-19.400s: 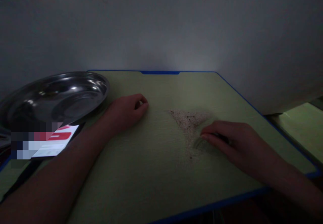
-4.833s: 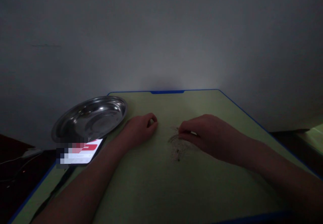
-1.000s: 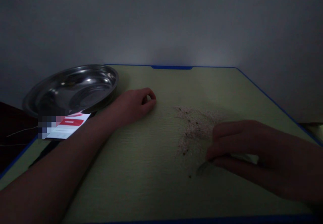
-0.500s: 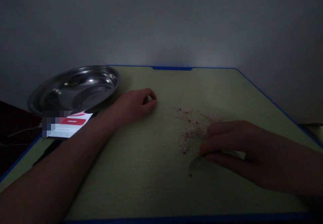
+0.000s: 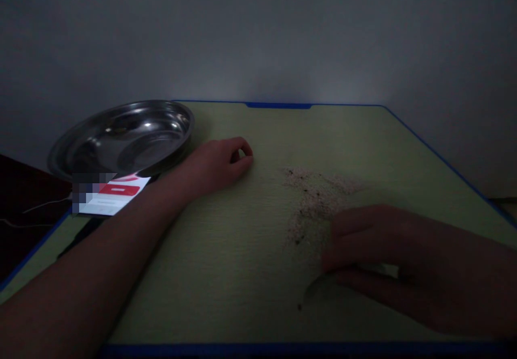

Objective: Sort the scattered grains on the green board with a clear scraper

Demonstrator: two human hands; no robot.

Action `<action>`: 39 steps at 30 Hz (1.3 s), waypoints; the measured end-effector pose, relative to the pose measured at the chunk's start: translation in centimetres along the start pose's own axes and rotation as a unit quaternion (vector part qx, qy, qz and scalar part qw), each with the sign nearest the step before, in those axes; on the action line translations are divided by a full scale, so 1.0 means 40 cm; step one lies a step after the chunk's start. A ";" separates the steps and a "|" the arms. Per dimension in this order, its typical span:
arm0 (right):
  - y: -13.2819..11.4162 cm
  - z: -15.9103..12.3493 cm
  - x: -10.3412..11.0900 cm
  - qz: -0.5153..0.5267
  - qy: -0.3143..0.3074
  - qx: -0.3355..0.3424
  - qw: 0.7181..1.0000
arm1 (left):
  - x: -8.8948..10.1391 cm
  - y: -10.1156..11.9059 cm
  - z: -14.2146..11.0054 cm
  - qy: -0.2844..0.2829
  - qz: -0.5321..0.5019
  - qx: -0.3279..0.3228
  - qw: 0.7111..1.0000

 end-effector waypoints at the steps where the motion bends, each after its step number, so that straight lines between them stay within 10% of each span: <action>1: -0.002 -0.002 -0.003 0.006 -0.005 0.001 1.000 | -0.001 0.000 0.000 -0.001 -0.001 0.003 1.000; 22: -0.011 -0.011 -0.071 0.063 -0.006 0.017 0.998 | -0.005 0.000 -0.004 0.003 -0.003 -0.005 1.000; 30: 0.015 -0.021 0.017 -0.049 0.120 -0.006 0.991 | -0.003 0.001 -0.003 0.003 -0.008 -0.002 1.000; 39: 0.043 0.009 0.011 -0.080 0.065 -0.049 0.994 | -0.006 -0.007 -0.005 0.001 -0.006 -0.004 1.000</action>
Point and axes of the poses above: each hand's wrist, its own z-axis towards the middle knuckle, its own x-axis out of the back of the hand, y = z × x, the point moved 5 cm from there along z, towards the middle knuckle, and after that the axes turned 5 degrees about z, right-handed, at the moved point
